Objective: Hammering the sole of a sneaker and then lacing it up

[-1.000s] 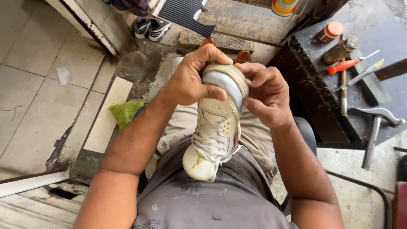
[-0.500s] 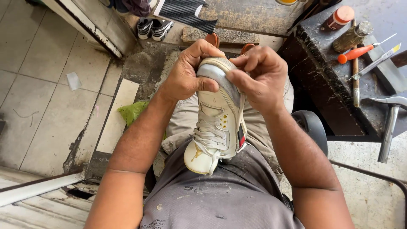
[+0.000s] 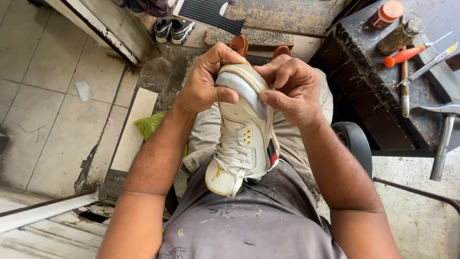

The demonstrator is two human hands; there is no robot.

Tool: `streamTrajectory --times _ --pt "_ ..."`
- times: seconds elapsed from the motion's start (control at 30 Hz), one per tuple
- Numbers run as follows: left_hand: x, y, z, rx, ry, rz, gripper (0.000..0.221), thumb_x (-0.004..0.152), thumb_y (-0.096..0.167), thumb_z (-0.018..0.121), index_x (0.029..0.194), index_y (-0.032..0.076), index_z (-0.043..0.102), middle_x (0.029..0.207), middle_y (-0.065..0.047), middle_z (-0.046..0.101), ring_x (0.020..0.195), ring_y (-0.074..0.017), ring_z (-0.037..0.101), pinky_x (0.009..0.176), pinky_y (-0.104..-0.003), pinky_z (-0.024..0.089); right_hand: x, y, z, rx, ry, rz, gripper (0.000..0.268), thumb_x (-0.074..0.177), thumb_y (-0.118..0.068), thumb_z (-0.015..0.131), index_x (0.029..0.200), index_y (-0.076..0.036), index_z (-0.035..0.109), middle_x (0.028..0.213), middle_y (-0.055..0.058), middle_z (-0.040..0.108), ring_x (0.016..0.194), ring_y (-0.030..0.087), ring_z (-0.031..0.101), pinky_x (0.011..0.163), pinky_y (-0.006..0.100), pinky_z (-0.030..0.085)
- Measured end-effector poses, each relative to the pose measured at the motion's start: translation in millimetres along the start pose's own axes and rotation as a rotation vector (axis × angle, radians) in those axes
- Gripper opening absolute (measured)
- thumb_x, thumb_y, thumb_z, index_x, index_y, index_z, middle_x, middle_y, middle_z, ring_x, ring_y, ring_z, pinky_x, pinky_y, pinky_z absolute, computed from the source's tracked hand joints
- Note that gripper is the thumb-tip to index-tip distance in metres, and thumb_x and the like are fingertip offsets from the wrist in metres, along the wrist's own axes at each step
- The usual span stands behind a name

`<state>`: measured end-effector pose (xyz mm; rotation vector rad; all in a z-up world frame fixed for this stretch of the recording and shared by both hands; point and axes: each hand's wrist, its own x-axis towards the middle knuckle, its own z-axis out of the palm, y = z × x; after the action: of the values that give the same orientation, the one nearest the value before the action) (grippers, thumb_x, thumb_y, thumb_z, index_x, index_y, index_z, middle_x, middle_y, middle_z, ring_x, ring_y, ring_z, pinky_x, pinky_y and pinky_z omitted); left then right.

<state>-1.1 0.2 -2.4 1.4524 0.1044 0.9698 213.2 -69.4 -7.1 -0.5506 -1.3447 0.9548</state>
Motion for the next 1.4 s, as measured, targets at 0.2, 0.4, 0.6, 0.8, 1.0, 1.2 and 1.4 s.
streamTrajectory --times 0.2,0.4,0.6,0.8,1.0,1.2,1.4 --pt "-4 2 -6 0.087 0.087 -0.017 0.057 0.081 0.036 0.089 0.121 0.011 0.057 0.103 -0.002 0.065 0.089 -0.0092 0.06 0.074 -0.023 0.051 -29 0 2 0.134 -0.345 -0.085 0.024 0.097 -0.001 0.067 0.114 -0.014 0.055 0.16 0.017 0.045 0.153 0.033 0.045 0.13 0.052 0.04" --pt "19 18 0 0.706 0.225 -0.284 0.083 0.065 0.075 0.073 0.118 0.013 0.062 0.108 -0.002 0.069 0.093 -0.0156 0.07 0.076 -0.031 0.06 -64 7 -6 0.194 -0.236 0.453 0.101 0.081 -0.031 0.085 0.157 -0.016 0.019 0.145 0.022 0.051 0.127 0.029 0.053 0.104 0.043 0.047" --pt "35 -23 3 -0.05 -0.068 -0.055 0.046 0.102 0.054 0.058 0.111 0.01 0.069 0.107 -0.006 0.068 0.087 -0.0152 0.063 0.077 -0.029 0.056 -70 19 -21 0.46 -0.183 0.505 0.105 0.078 -0.013 0.085 0.161 -0.008 0.022 0.148 0.024 0.048 0.126 0.036 0.058 0.099 0.049 0.056" --pt "39 -36 23 -0.634 -0.077 -0.255 0.055 0.1 0.054 0.057 0.122 0.004 0.062 0.103 -0.01 0.072 0.095 -0.0147 0.074 0.097 -0.03 0.056 -29 -17 -25 -0.374 0.008 0.054 0.071 0.077 -0.035 0.089 0.13 0.001 0.057 0.117 0.007 0.053 0.102 0.013 0.051 0.097 0.028 0.047" --pt "51 -80 33 -0.466 -0.182 -0.283 0.061 0.1 0.062 0.047 0.112 0.006 0.067 0.076 -0.013 0.067 0.065 -0.0171 0.069 0.074 -0.032 0.06 8 -37 -20 -0.679 -0.218 -0.158 0.052 0.084 -0.032 0.089 0.112 0.001 0.06 0.13 0.021 0.038 0.128 0.034 0.042 0.115 0.044 0.043" --pt "33 -68 54 -0.535 -0.023 -0.486 0.065 0.095 0.066 0.052 0.081 0.007 0.073 0.059 0.003 0.056 0.054 -0.0051 0.055 0.063 -0.021 0.049 -10 -10 -33 -0.823 -0.326 -0.261 0.047 0.085 -0.043 0.087 0.096 -0.004 0.064 0.13 0.025 0.043 0.123 0.045 0.044 0.11 0.05 0.036" --pt "51 -59 37 -0.299 0.004 -0.637 0.068 0.076 0.074 0.049 0.078 0.01 0.07 0.057 -0.002 0.059 0.049 -0.0117 0.055 0.048 -0.027 0.046 -31 9 -35 -0.284 0.237 0.058 0.025 0.089 -0.017 0.081 0.106 -0.01 0.063 0.107 0.003 0.063 0.094 0.013 0.061 0.087 0.025 0.052"
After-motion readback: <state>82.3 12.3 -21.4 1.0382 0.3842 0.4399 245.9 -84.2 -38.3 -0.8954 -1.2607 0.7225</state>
